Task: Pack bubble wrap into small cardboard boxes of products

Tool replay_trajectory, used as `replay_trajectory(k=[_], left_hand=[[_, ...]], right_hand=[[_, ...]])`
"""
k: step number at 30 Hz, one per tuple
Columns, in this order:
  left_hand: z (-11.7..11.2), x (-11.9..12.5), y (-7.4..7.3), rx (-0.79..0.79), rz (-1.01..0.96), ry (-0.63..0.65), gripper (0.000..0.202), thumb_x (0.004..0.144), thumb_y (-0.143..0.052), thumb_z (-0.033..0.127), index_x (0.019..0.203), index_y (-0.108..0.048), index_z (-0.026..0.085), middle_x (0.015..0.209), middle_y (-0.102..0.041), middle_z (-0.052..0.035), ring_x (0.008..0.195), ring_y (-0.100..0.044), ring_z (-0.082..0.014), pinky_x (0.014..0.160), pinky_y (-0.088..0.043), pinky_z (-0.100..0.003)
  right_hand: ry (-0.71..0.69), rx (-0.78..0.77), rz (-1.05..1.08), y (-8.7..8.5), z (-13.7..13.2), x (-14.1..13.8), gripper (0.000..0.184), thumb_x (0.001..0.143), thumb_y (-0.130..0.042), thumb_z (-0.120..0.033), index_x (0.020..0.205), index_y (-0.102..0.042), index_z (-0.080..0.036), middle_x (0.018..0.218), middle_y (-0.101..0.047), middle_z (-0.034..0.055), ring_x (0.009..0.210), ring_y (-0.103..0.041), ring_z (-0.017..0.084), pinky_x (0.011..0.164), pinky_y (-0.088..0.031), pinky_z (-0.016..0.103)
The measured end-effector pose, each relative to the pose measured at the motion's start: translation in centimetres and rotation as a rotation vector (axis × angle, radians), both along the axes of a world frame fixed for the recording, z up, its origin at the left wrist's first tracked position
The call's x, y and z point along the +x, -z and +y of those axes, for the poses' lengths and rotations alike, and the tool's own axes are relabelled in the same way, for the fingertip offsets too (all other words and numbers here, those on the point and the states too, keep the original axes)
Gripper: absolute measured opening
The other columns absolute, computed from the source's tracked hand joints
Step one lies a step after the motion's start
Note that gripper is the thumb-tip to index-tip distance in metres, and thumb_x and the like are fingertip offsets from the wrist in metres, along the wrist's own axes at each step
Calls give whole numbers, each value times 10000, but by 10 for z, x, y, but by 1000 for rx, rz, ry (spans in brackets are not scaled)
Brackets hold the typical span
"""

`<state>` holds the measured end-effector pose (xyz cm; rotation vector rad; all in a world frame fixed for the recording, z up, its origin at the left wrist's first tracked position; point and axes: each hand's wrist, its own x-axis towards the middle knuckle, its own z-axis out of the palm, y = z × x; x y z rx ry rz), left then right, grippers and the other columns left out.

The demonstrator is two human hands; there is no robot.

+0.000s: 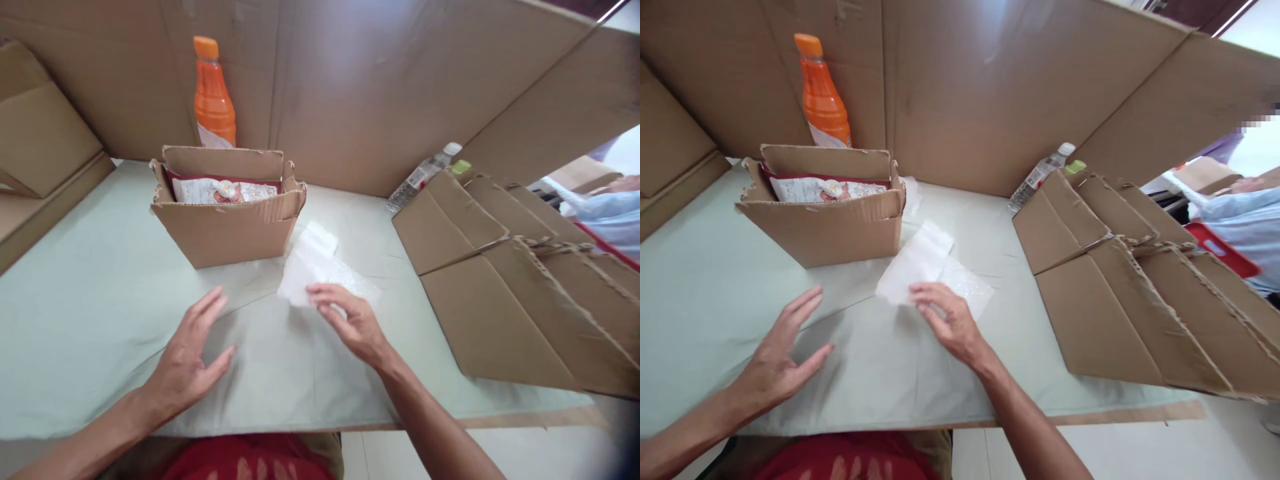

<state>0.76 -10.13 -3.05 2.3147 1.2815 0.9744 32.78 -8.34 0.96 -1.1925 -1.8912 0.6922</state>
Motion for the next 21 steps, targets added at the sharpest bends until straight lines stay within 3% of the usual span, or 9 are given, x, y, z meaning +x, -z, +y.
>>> replay_trajectory(k=[4, 6, 9, 11, 14, 17, 21], left_hand=[[-12, 29, 0, 23, -33, 240, 841, 887, -618, 155, 1618, -219, 277, 1460, -556, -165, 1356, -544, -321, 1090, -507, -516], [-19, 35, 4, -57, -81, 301, 792, 891, -588, 124, 1599, -268, 276, 1234, -691, -119, 1153, -659, -267, 982, -561, -457], [-26, 38, 9, -225, -129, 246, 614, 923, -562, 154, 1510, -433, 277, 938, -727, -34, 835, -682, -181, 798, -578, -342], [-24, 40, 8, -352, -135, 176, 523, 934, -555, 199, 1451, -502, 257, 895, -723, -17, 773, -672, -156, 738, -561, -298], [-13, 45, 4, -472, -129, 139, 531, 923, -550, 215, 1450, -487, 221, 846, -719, 7, 684, -644, -130, 661, -521, -262], [3, 53, 4, -451, -80, 147, 586, 905, -556, 203, 1480, -442, 204, 812, -705, 22, 627, -611, -123, 621, -490, -258], [20, 61, 12, -273, 84, 165, 605, 913, -568, 203, 1500, -421, 212, 846, -699, 2, 719, -652, -163, 704, -531, -302]], right_hand=[[-247, -107, 38, 14, -48, -28, 224, 1002, -550, -202, 1090, -741, -280, 1113, -789, 37, 1077, -730, 191, 959, -591, 410], [-246, -193, 88, 23, -59, -36, 221, 1006, -544, -215, 1087, -742, -270, 1070, -794, 37, 1011, -747, 186, 908, -610, 375], [-119, -299, 113, 32, -68, -39, 204, 1001, -549, -245, 1084, -735, -253, 1017, -797, 36, 914, -762, 186, 810, -627, 327], [49, -236, 82, 34, -73, -37, 196, 983, -578, -241, 1123, -714, -256, 1043, -792, 42, 916, -759, 198, 797, -625, 335], [268, 85, -15, 31, -83, -34, 271, 947, -593, -148, 1175, -671, -273, 1054, -776, 57, 946, -738, 227, 811, -595, 395], [179, 288, -185, 29, -93, -36, 363, 918, -581, -83, 1216, -633, -285, 1024, -768, 60, 922, -728, 247, 783, -547, 432], [49, 235, -486, 39, -90, -45, 315, 927, -624, -181, 1240, -626, -217, 1257, -720, 137, 1116, -675, 310, 861, -519, 481]])
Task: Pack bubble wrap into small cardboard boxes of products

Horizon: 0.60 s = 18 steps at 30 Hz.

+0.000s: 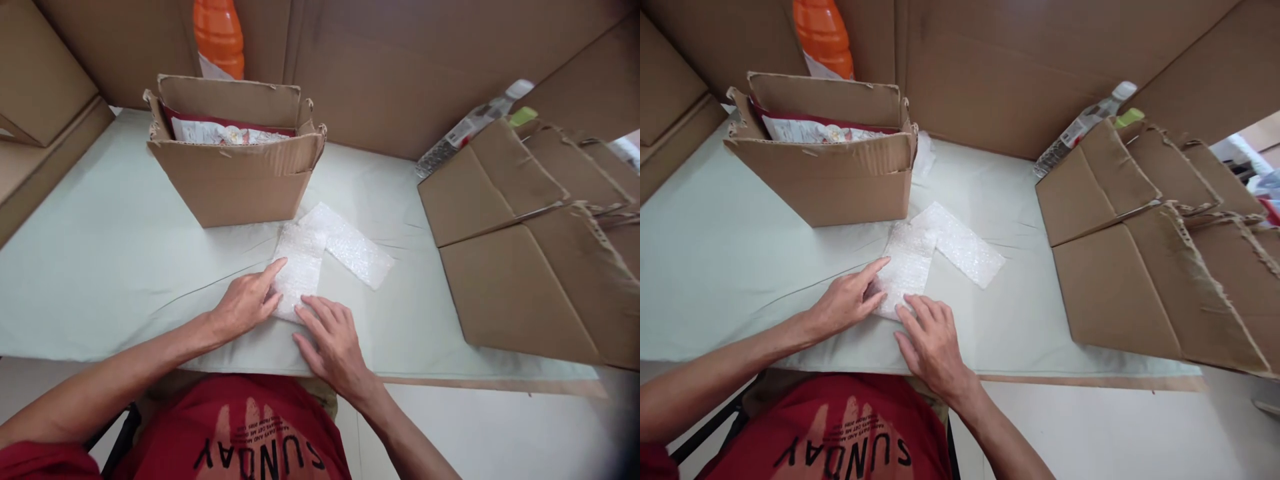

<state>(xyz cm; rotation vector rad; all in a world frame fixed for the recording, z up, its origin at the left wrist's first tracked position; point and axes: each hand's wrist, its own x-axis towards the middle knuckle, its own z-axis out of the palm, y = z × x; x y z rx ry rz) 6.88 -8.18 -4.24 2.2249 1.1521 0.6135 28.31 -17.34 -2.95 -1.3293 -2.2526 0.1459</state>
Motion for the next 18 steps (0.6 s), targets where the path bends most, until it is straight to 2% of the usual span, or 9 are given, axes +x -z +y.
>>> replay_trajectory(k=[2, 4, 6, 9, 12, 15, 18], left_hand=[[1, -1, 1, 157, 36, -6, 571, 934, -586, 239, 1485, -438, 203, 1017, -710, -67, 895, -684, -213, 819, -557, -361], [-5, -6, -2, 299, 19, -8, 535, 951, -604, 286, 1457, -459, 188, 1238, -661, -146, 1107, -652, -275, 941, -539, -430], [-16, -13, -6, 369, -11, 53, 513, 955, -617, 296, 1431, -474, 171, 1320, -626, -182, 1196, -610, -308, 989, -514, -469], [-34, -21, -9, 335, -61, 159, 463, 966, -563, 171, 1421, -476, 169, 1076, -722, -111, 988, -665, -244, 896, -530, -420], [-40, -21, -9, 215, -108, 115, 458, 964, -516, 103, 1415, -487, 177, 893, -736, -35, 797, -666, -182, 777, -536, -335], [-32, -17, -7, 137, -78, 18, 428, 944, -543, 133, 1371, -536, 165, 876, -754, -25, 731, -672, -165, 687, -525, -291], [-20, -15, -4, 209, 17, -13, 386, 922, -561, 146, 1306, -594, 141, 811, -758, -26, 675, -675, -180, 671, -515, -311]], right_hand=[[23, 4, -71, 7, 6, -3, 261, 946, -610, -182, 1204, -647, -191, 1285, -711, 148, 1143, -657, 314, 880, -506, 480], [36, 21, -60, 12, 11, -4, 214, 969, -575, -147, 1157, -665, -194, 1190, -753, 117, 1064, -680, 278, 859, -498, 454], [34, 14, 2, 13, 12, -4, 209, 986, -548, -129, 1135, -676, -202, 1092, -779, 89, 968, -698, 243, 815, -496, 423], [10, -95, 156, 10, 9, -2, 205, 1001, -544, -151, 1136, -683, -216, 1013, -787, 56, 891, -707, 206, 777, -519, 375], [9, -165, 266, 6, 5, 0, 209, 1004, -561, -181, 1183, -663, -215, 1031, -780, 49, 917, -714, 189, 804, -550, 342], [93, -12, 211, 1, 0, 1, 254, 981, -587, -180, 1229, -632, -206, 1161, -742, 104, 1029, -695, 227, 848, -537, 376], [114, 116, 73, -1, -3, 0, 312, 950, -609, -152, 1255, -621, -219, 1240, -702, 128, 1098, -665, 261, 879, -506, 412]])
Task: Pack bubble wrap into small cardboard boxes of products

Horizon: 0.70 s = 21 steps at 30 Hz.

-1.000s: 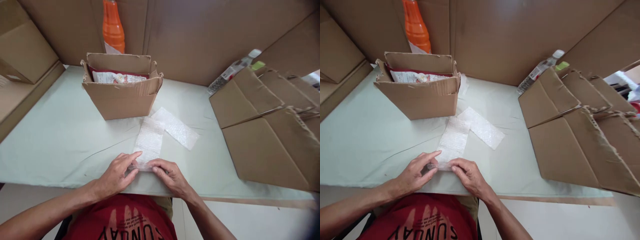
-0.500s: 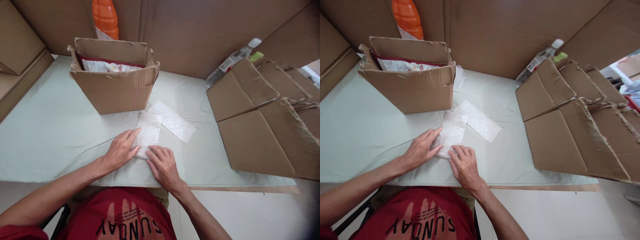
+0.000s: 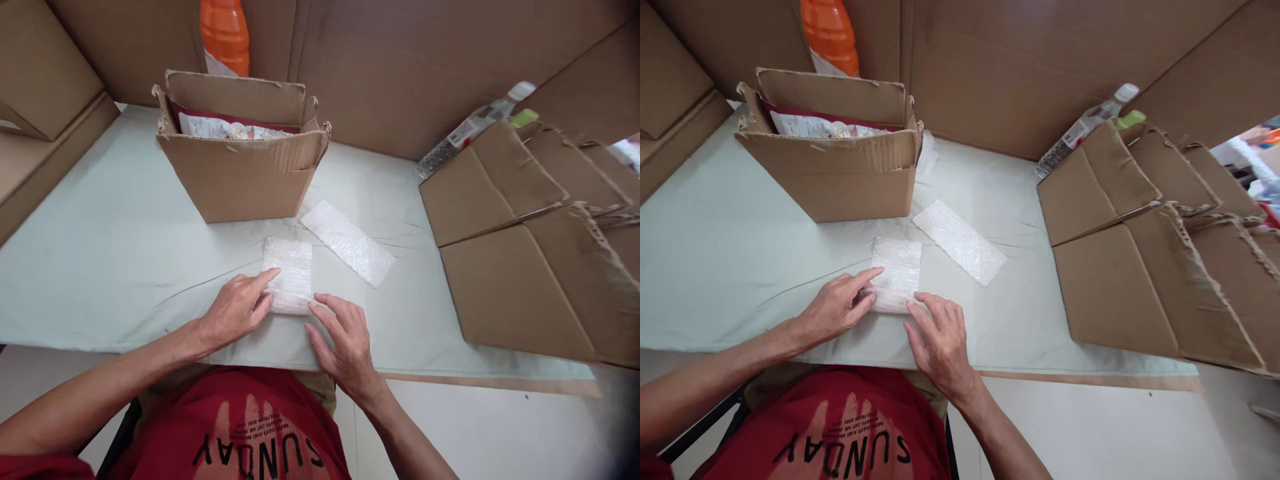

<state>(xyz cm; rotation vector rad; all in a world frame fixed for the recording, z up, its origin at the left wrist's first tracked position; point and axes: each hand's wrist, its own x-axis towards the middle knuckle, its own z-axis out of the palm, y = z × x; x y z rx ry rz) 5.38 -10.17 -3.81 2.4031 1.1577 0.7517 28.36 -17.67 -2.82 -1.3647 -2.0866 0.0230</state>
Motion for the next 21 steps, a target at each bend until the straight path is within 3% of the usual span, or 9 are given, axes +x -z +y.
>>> replay_trajectory(k=[6, 8, 10, 13, 16, 19, 21], left_hand=[[13, 0, 8, 143, 125, -27, 260, 949, -572, 186, 1188, -653, 126, 821, -762, -56, 695, -696, -216, 706, -525, -364], [14, 0, 6, 151, 120, -50, 265, 958, -580, 223, 1191, -652, 119, 862, -756, -79, 756, -703, -235, 731, -539, -381], [12, -2, 1, 172, 73, -50, 310, 956, -600, 281, 1210, -642, 108, 1020, -745, -140, 917, -703, -277, 811, -555, -423], [1, -8, -7, 150, -10, 58, 377, 937, -601, 257, 1283, -597, 106, 1229, -692, -186, 1118, -649, -306, 941, -532, -471], [-11, -12, -13, 3, -81, 142, 413, 925, -531, 126, 1337, -556, 140, 1072, -744, -96, 989, -679, -223, 916, -538, -404], [-14, -12, -12, -122, -112, 61, 414, 916, -532, 122, 1327, -576, 147, 931, -754, -46, 836, -691, -183, 821, -555, -342], [-8, -9, -10, -118, -61, -3, 402, 909, -549, 147, 1307, -601, 127, 853, -750, -42, 741, -684, -189, 762, -553, -346]], right_hand=[[-72, 17, -254, 5, 14, -8, 275, 952, -625, -192, 1226, -649, -206, 1361, -666, 130, 1274, -576, 296, 1044, -402, 470], [-98, -26, -294, 7, 22, -10, 234, 970, -601, -194, 1196, -663, -198, 1306, -704, 110, 1208, -609, 280, 1040, -387, 466], [-104, -53, -287, 8, 28, -10, 206, 988, -570, -174, 1166, -673, -188, 1233, -739, 95, 1087, -650, 254, 994, -399, 453], [-110, -97, -179, 6, 28, -10, 198, 1005, -532, -149, 1136, -678, -175, 1118, -773, 79, 919, -673, 217, 876, -433, 412], [-144, -212, 21, 2, 22, -8, 193, 1015, -528, -166, 1140, -674, -187, 1006, -789, 44, 854, -692, 189, 813, -469, 363], [-114, -270, 126, -1, 18, -6, 213, 1022, -530, -208, 1189, -662, -204, 1022, -785, 50, 895, -707, 194, 828, -502, 351], [-49, -184, 94, -3, 18, -5, 231, 1017, -539, -228, 1217, -649, -195, 1116, -762, 93, 988, -695, 226, 854, -501, 379]])
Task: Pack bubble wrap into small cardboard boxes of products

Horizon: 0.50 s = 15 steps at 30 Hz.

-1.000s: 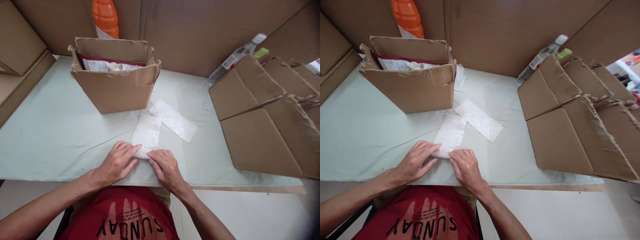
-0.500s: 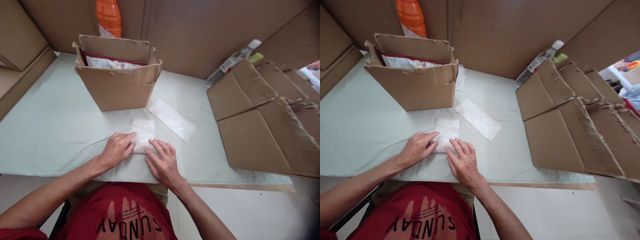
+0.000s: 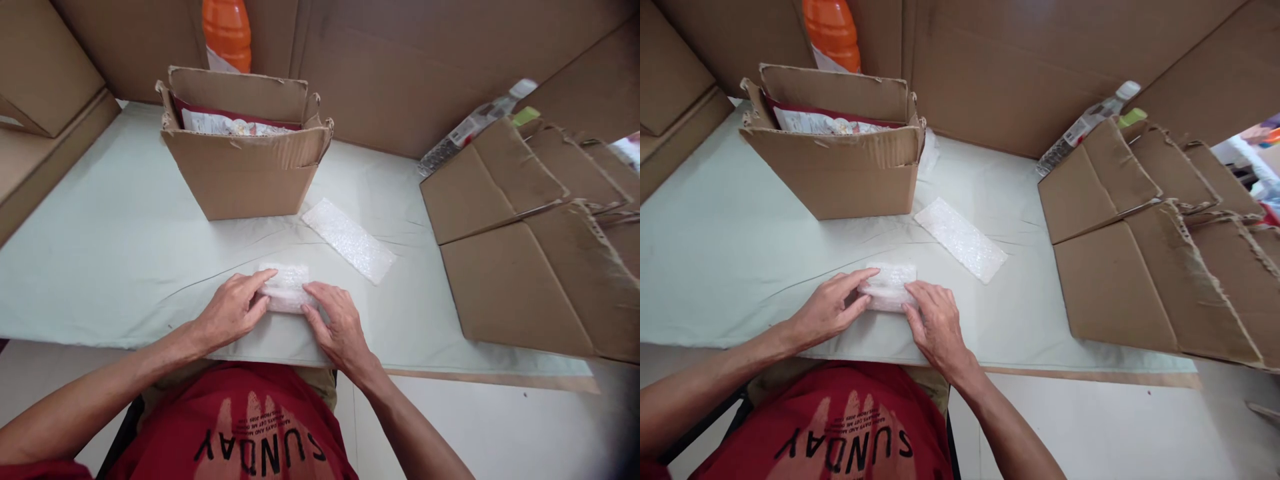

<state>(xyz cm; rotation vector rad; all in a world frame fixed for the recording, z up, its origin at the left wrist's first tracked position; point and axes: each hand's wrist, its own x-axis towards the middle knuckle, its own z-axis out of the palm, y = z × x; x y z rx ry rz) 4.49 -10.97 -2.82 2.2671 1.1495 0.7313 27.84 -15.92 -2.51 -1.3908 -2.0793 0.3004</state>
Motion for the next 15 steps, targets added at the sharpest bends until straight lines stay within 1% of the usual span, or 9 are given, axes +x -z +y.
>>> replay_trajectory(k=[2, 4, 7, 9, 11, 12, 14, 15], left_hand=[[8, 3, 4, 47, 102, -29, 381, 905, -549, 162, 1275, -625, 108, 797, -747, -49, 695, -680, -213, 744, -548, -380], [16, 4, 7, 93, 202, -43, 351, 908, -545, 175, 1238, -644, 106, 831, -760, -76, 748, -703, -253, 768, -544, -424], [20, 0, 8, 112, 262, -76, 333, 920, -547, 210, 1220, -650, 107, 885, -759, -99, 819, -712, -285, 805, -539, -469], [16, -4, 5, 82, 215, -120, 359, 928, -557, 259, 1245, -638, 109, 887, -740, -94, 798, -695, -269, 803, -543, -471], [9, -9, 0, -30, 92, -184, 428, 928, -572, 327, 1307, -599, 130, 933, -723, -88, 755, -668, -231, 728, -557, -422], [4, -11, -2, -129, 9, -215, 477, 923, -580, 354, 1353, -562, 148, 982, -719, -91, 749, -660, -213, 672, -557, -381], [-6, -11, -5, -366, -181, -260, 593, 904, -597, 364, 1449, -452, 180, 1132, -699, -118, 812, -678, -196, 610, -556, -313], [-10, -10, -5, -477, -280, -264, 650, 892, -604, 344, 1487, -392, 191, 1210, -675, -136, 883, -694, -197, 629, -570, -300]], right_hand=[[27, 110, -76, -2, 1, -1, 239, 1003, -558, -232, 1224, -641, -190, 1200, -729, 126, 1064, -668, 255, 874, -487, 406], [-16, 162, -173, -4, 2, -3, 243, 984, -580, -224, 1216, -642, -189, 1261, -701, 141, 1121, -640, 277, 900, -472, 427], [-130, 140, -338, -1, 10, -8, 277, 959, -601, -211, 1230, -644, -171, 1334, -675, 148, 1186, -606, 310, 955, -441, 464], [-175, 113, -396, 3, 19, -9, 271, 969, -585, -199, 1230, -648, -159, 1303, -700, 136, 1137, -626, 300, 941, -437, 456], [-165, 110, -377, 9, 27, -9, 235, 995, -548, -181, 1200, -661, -155, 1204, -745, 120, 1023, -661, 264, 871, -447, 417], [-147, 116, -338, 11, 30, -9, 225, 1006, -529, -171, 1183, -668, -154, 1148, -762, 113, 968, -672, 247, 834, -449, 398], [-99, 114, -210, 12, 34, -9, 221, 1016, -514, -166, 1163, -678, -164, 1064, -782, 97, 903, -690, 222, 798, -462, 371], [-78, 93, -133, 12, 33, -9, 221, 1014, -518, -171, 1163, -681, -175, 1048, -787, 89, 895, -700, 214, 802, -475, 364]])
